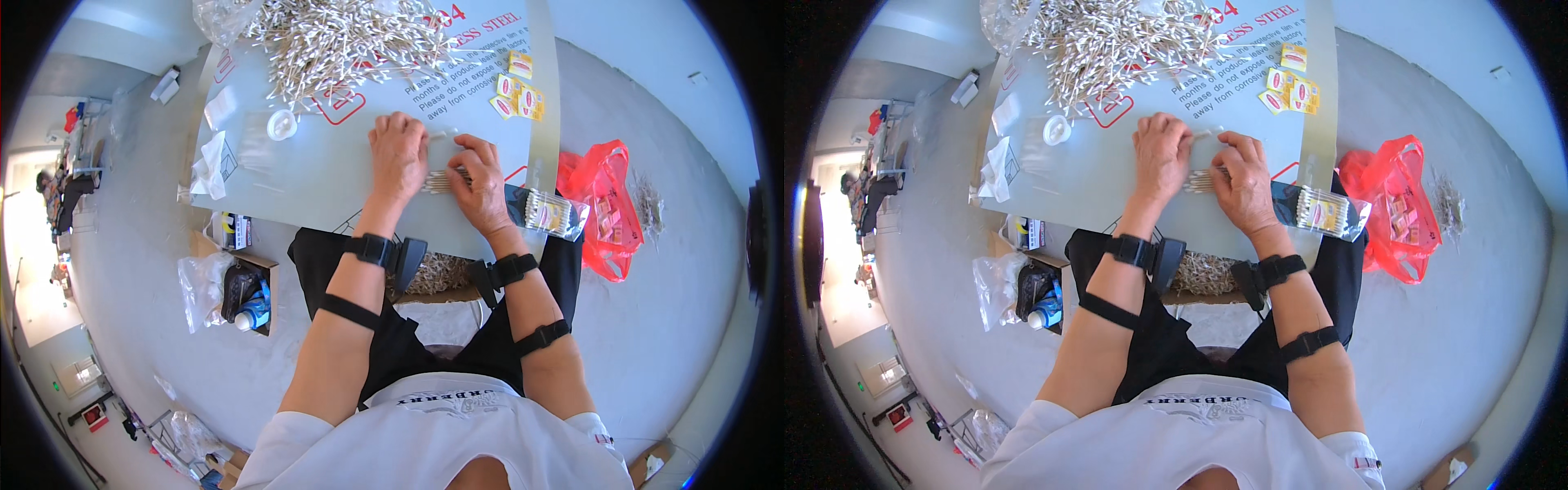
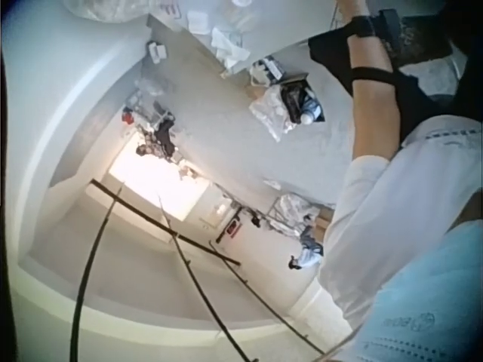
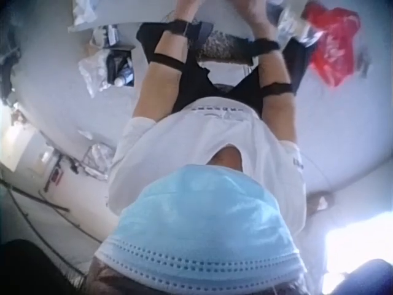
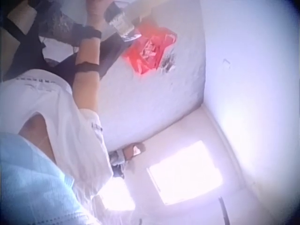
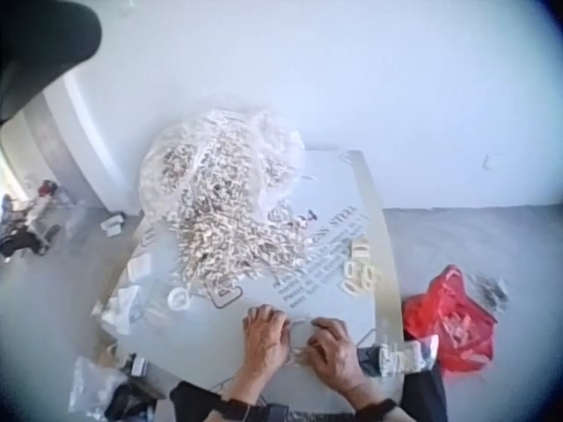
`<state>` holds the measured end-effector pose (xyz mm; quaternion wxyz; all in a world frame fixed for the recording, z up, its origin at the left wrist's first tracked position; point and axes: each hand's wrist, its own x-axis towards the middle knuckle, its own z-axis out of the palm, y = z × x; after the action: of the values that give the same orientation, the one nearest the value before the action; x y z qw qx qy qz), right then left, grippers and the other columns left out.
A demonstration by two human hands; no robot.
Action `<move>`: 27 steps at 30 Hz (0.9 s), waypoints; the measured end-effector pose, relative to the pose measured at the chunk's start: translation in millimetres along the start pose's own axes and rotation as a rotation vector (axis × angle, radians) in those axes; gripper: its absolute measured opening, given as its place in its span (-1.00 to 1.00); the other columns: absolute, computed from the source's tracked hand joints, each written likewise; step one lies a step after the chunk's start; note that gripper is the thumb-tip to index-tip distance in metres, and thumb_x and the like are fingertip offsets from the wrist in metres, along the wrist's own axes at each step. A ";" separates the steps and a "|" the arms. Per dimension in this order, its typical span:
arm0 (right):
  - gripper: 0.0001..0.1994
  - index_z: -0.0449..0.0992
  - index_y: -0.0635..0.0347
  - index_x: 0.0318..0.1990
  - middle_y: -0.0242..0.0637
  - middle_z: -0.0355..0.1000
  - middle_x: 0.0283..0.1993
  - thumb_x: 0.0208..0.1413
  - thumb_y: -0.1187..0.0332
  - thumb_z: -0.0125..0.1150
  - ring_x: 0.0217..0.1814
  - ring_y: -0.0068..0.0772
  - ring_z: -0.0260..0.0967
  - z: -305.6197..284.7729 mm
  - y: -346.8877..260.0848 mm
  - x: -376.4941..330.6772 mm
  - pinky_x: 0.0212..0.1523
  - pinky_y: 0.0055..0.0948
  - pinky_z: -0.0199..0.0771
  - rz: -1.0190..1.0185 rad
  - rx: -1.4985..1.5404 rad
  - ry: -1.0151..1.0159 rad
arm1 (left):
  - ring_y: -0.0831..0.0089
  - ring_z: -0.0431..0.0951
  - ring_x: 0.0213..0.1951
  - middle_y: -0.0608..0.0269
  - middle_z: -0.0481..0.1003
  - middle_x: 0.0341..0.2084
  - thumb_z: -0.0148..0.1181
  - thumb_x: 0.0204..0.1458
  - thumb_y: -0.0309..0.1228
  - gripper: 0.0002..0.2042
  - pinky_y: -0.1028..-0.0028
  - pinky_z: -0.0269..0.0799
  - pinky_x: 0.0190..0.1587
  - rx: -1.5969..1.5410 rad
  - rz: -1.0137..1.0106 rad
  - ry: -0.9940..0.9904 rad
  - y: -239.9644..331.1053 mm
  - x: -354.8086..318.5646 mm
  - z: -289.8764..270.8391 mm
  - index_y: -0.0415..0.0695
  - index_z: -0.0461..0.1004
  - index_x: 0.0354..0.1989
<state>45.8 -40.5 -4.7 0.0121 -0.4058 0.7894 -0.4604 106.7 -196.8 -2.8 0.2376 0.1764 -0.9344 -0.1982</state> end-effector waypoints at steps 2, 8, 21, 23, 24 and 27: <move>-0.88 0.47 0.26 -0.27 -0.12 0.36 0.10 0.00 0.54 0.21 0.18 -0.05 0.28 1.3 -6.1 -8.7 0.15 -0.26 0.31 0.128 0.135 0.118 | 0.14 0.35 -0.11 0.25 0.40 -0.27 0.27 -0.09 -0.52 -0.88 0.16 0.25 -0.05 -0.041 0.051 0.000 18.8 -14.8 -0.8 -0.11 0.46 -0.37; -0.84 0.45 0.37 -0.07 -0.15 0.35 0.17 0.31 0.49 -0.02 0.14 -0.33 0.33 -5.1 -11.2 -30.5 0.23 -0.40 0.28 0.296 0.476 0.411 | 0.05 0.24 0.24 0.11 0.31 0.17 0.23 0.02 -0.36 -0.56 0.09 0.10 0.29 -0.044 0.065 -0.133 55.1 -64.2 -2.4 -0.17 0.40 0.10; -0.61 0.39 0.39 0.18 -0.13 0.27 0.32 0.40 0.26 -0.09 0.34 -0.36 0.20 -6.4 -7.9 -28.7 0.33 -0.43 0.20 0.416 0.729 0.535 | 0.12 -0.06 0.45 -0.04 0.02 0.40 -0.04 0.25 -0.08 -0.36 0.13 -0.19 0.44 -0.167 0.080 -0.154 47.0 -47.3 6.7 -0.19 0.05 0.41; -0.59 0.38 0.38 0.19 -0.13 0.28 0.31 0.40 0.22 -0.09 0.34 -0.38 0.20 -5.3 -3.8 -23.4 0.32 -0.44 0.19 0.401 0.827 0.551 | 0.11 -0.03 0.44 -0.06 0.04 0.39 -0.10 0.30 -0.12 -0.40 0.17 -0.14 0.43 -0.421 -0.019 0.070 45.7 -47.3 8.5 -0.22 0.05 0.40; -0.59 0.38 0.38 0.19 -0.13 0.28 0.31 0.40 0.22 -0.09 0.34 -0.38 0.20 -4.4 -2.5 -21.9 0.32 -0.44 0.19 0.404 0.824 0.555 | 0.06 0.02 0.41 -0.13 0.05 0.37 -0.13 0.32 -0.14 -0.42 0.17 -0.09 0.41 -0.636 -0.153 0.114 46.5 -47.7 10.8 -0.27 0.05 0.38; -0.59 0.38 0.37 0.20 -0.12 0.29 0.31 0.40 0.22 -0.10 0.34 -0.38 0.20 2.3 0.8 -23.3 0.32 -0.45 0.19 0.429 0.795 0.504 | 0.07 0.12 0.37 -0.17 0.10 0.34 -0.22 0.36 -0.14 -0.44 0.25 0.00 0.37 -0.955 -0.297 0.145 60.9 -45.3 19.6 -0.34 0.07 0.35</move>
<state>61.8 -26.7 -14.9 0.0688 -0.0752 0.5974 -0.7954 119.6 -119.6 -7.9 0.3253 0.1923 -0.6853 -0.6225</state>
